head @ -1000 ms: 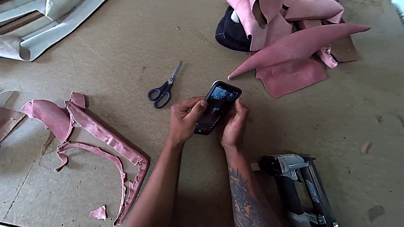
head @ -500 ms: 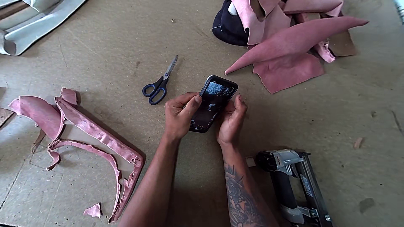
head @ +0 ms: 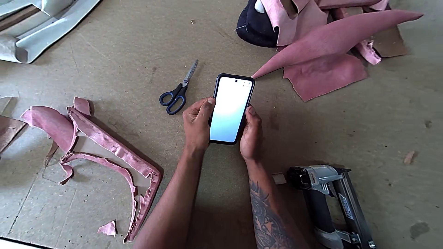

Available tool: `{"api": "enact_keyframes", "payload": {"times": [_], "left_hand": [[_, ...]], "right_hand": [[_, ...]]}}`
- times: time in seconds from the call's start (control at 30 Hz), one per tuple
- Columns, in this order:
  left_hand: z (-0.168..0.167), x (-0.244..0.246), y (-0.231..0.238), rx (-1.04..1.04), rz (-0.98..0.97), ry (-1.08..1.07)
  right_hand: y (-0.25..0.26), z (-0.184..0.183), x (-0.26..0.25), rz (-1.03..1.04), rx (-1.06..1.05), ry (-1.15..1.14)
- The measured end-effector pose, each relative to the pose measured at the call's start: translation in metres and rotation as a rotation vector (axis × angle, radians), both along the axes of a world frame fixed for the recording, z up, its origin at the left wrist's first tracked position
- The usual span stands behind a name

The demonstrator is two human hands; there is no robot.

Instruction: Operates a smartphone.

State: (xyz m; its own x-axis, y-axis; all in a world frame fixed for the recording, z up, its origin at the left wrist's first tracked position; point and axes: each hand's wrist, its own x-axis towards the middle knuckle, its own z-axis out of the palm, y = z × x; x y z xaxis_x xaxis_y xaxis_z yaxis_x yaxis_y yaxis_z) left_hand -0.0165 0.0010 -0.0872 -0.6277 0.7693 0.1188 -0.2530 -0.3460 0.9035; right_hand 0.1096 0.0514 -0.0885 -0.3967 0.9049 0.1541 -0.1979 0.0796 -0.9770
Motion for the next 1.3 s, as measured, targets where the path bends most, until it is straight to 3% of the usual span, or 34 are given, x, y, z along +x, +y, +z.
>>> {"api": "enact_keyframes", "payload": {"times": [1.3], "left_hand": [[-0.0001,0.0016,-0.0001,0.007,-0.025,-0.079]], "right_hand": [[0.0003,0.0054,-0.0004,0.042,0.073,-0.027]]}}
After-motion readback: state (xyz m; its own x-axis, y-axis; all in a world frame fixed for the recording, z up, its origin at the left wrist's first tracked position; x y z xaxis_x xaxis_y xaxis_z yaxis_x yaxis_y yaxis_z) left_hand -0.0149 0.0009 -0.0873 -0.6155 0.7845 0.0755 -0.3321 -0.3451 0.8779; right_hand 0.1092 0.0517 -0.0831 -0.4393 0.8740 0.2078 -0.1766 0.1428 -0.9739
